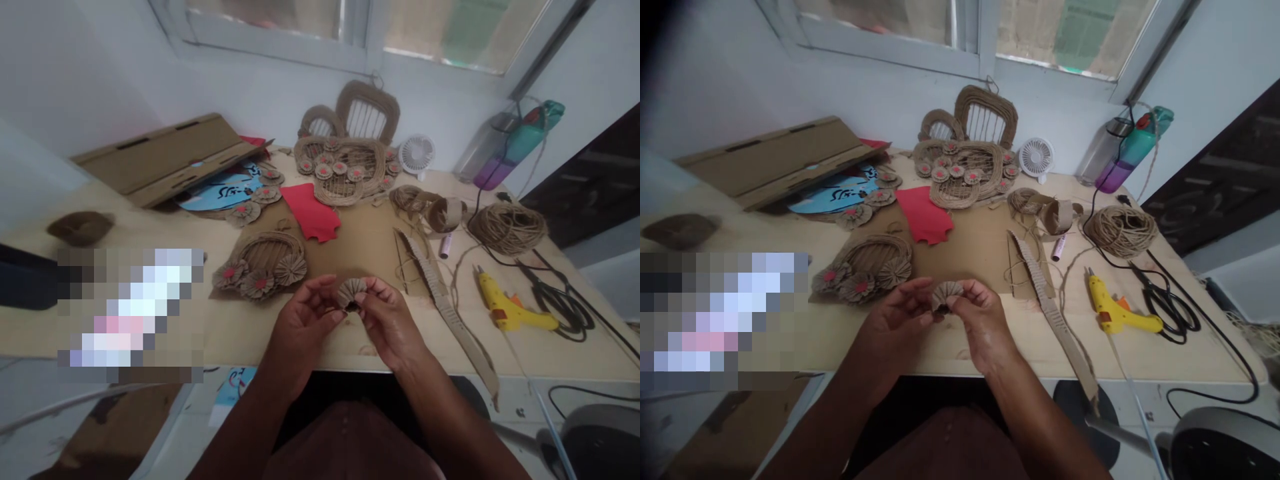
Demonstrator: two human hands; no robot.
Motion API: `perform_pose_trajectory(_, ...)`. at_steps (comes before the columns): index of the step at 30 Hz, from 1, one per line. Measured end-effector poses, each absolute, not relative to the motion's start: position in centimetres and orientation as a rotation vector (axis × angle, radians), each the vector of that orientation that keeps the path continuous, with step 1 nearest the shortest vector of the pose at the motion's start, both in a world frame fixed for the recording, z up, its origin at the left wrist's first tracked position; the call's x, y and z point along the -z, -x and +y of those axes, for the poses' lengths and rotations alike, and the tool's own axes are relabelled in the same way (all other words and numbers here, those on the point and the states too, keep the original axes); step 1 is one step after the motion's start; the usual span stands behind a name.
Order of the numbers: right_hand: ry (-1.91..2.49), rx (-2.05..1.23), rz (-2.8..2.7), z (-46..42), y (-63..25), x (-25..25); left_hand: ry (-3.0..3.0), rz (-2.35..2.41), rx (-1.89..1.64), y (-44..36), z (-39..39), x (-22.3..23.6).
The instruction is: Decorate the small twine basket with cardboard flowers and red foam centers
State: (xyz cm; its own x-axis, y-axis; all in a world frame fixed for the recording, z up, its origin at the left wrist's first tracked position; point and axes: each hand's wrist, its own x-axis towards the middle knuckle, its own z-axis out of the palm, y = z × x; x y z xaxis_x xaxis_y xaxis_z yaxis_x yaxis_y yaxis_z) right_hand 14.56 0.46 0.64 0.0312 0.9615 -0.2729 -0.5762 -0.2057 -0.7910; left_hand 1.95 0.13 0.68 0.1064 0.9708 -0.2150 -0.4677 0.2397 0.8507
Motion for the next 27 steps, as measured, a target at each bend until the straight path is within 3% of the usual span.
perform_pose_trajectory(27,1.051,-1.395,-0.684,0.2,-13.9,0.1,-0.801,1.065,-1.296,-2.5,1.0,-0.7)
